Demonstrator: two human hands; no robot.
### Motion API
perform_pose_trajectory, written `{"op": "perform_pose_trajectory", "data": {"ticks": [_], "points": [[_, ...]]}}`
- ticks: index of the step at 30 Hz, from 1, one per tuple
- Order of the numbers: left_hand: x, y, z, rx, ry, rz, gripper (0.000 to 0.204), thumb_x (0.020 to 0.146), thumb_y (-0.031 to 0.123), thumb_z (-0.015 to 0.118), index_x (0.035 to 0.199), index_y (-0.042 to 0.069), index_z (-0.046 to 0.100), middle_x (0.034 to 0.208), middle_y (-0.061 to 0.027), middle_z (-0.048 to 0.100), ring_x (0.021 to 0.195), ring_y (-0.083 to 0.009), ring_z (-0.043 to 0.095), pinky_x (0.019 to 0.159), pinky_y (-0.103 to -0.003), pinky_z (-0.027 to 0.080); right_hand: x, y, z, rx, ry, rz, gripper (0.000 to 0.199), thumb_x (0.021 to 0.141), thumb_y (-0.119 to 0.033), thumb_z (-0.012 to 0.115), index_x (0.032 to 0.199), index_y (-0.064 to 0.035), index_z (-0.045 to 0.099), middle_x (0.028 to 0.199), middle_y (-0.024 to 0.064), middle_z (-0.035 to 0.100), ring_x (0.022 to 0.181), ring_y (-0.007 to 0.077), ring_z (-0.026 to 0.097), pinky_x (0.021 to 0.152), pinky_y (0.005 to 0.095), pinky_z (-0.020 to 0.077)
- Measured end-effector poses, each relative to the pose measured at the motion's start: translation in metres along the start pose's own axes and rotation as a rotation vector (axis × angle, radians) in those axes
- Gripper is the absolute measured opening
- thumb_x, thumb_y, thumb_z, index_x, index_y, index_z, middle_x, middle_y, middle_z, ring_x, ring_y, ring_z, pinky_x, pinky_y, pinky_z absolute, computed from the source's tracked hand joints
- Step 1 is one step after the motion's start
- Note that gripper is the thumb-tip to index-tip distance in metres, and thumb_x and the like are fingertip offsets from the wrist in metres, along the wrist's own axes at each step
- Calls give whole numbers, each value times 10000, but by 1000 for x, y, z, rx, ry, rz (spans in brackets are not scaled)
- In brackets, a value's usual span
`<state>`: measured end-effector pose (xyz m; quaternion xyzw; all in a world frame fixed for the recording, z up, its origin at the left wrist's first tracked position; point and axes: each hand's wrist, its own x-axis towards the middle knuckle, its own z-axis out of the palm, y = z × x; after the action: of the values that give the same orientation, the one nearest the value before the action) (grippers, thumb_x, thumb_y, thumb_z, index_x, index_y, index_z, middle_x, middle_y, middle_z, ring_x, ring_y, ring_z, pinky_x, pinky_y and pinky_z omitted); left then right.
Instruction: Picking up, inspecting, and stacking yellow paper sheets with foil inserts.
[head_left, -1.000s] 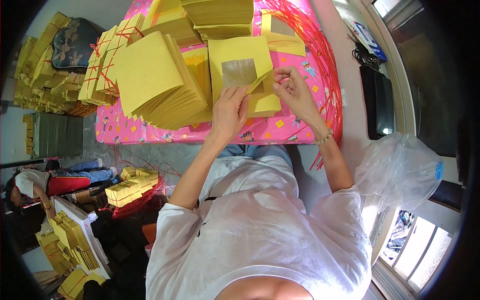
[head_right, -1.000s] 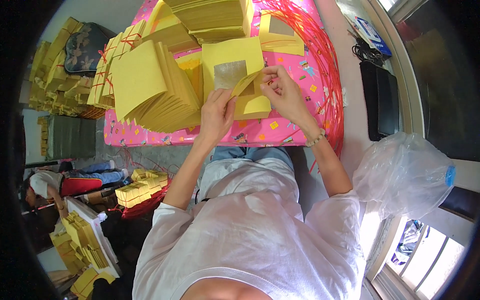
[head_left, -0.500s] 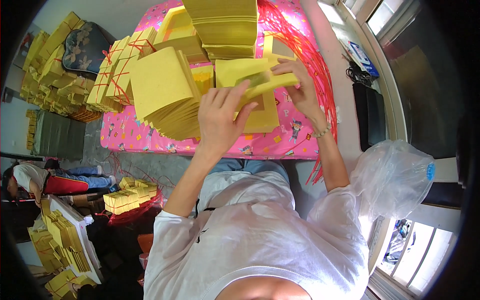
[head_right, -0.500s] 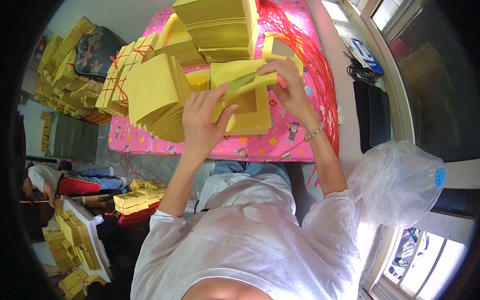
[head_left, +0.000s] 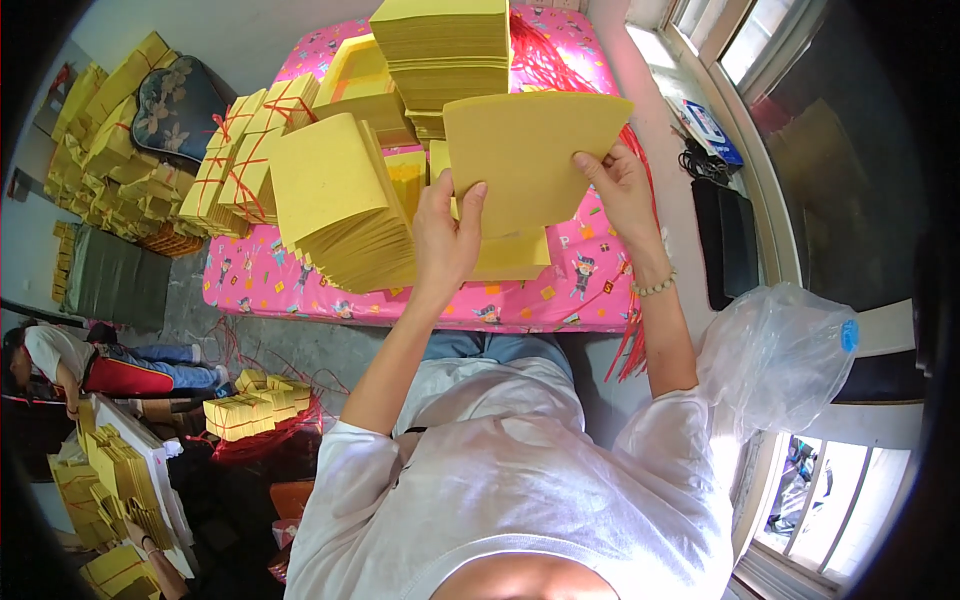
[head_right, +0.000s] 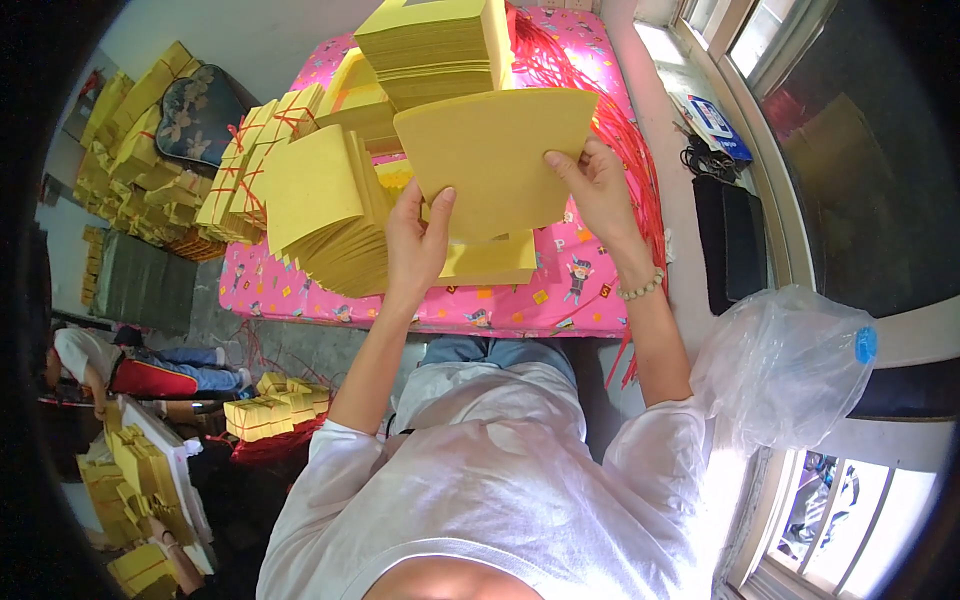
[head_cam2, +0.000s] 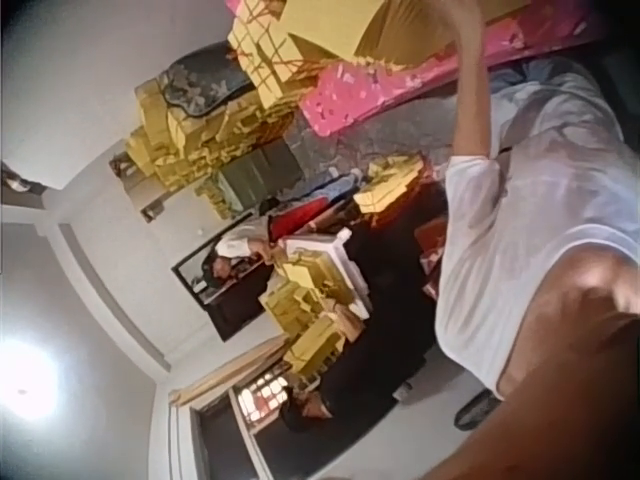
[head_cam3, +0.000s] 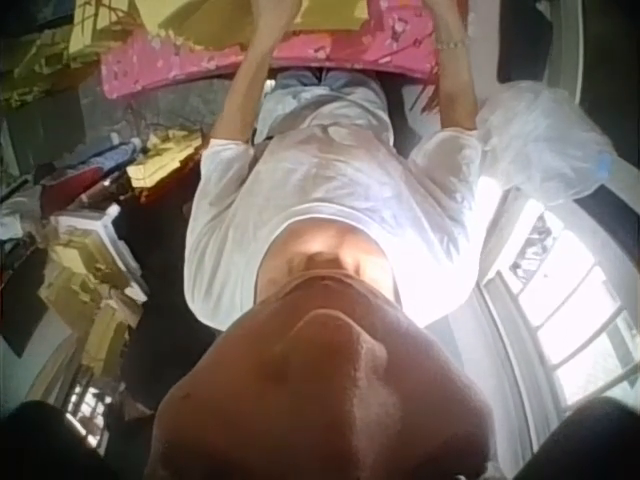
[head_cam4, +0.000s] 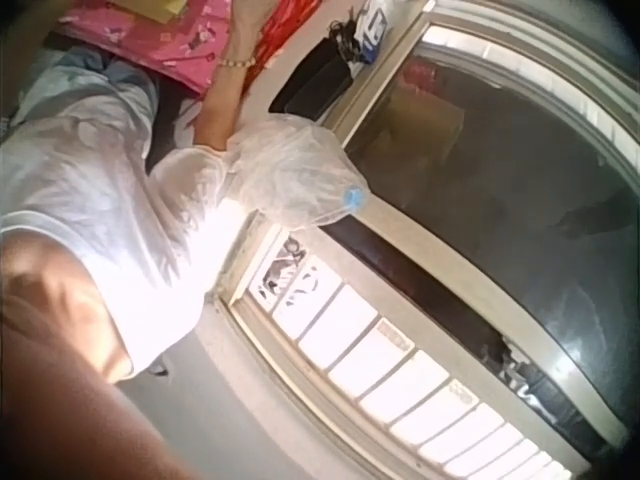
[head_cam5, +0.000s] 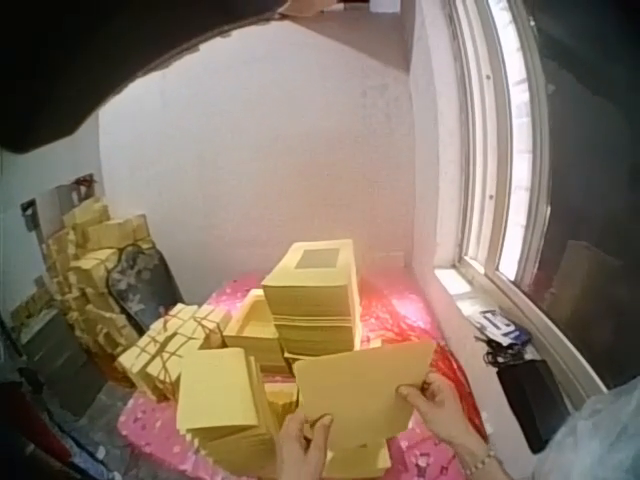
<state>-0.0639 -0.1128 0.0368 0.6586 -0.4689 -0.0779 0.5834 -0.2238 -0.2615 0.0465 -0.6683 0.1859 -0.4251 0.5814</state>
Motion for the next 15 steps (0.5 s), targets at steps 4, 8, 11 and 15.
{"op": "perform_pose_trajectory", "data": {"ticks": [4,8,11,15], "points": [[-1,-11,7,-161,30,-76,235,923,172,511,1083,0,504,889,-131,623,673,-178,570,546,-304,444,-8,8,14,74,-28,6,290,902,-68,555,1171,10,482,1073,68,588,970,114,561,860,277,457],[-4,-18,9,-248,54,-109,224,925,153,504,1084,-3,490,876,-108,618,722,-143,567,587,-282,450,-13,6,23,103,-22,-11,310,904,-66,550,1185,9,444,1104,75,559,1010,124,543,894,274,439],[1,-19,11,-323,63,-54,199,928,145,506,1061,-3,499,868,-74,612,751,-121,561,630,-271,455,-12,-2,21,109,-19,-36,330,901,-66,558,1191,6,418,1112,79,541,1043,140,525,915,272,423],[1,-13,11,-361,145,51,164,920,112,522,1034,-6,509,873,-70,600,781,-118,558,678,-269,455,-13,-3,17,52,-22,-42,389,889,-80,583,1214,5,387,1132,93,523,1051,157,516,927,301,417]]}}
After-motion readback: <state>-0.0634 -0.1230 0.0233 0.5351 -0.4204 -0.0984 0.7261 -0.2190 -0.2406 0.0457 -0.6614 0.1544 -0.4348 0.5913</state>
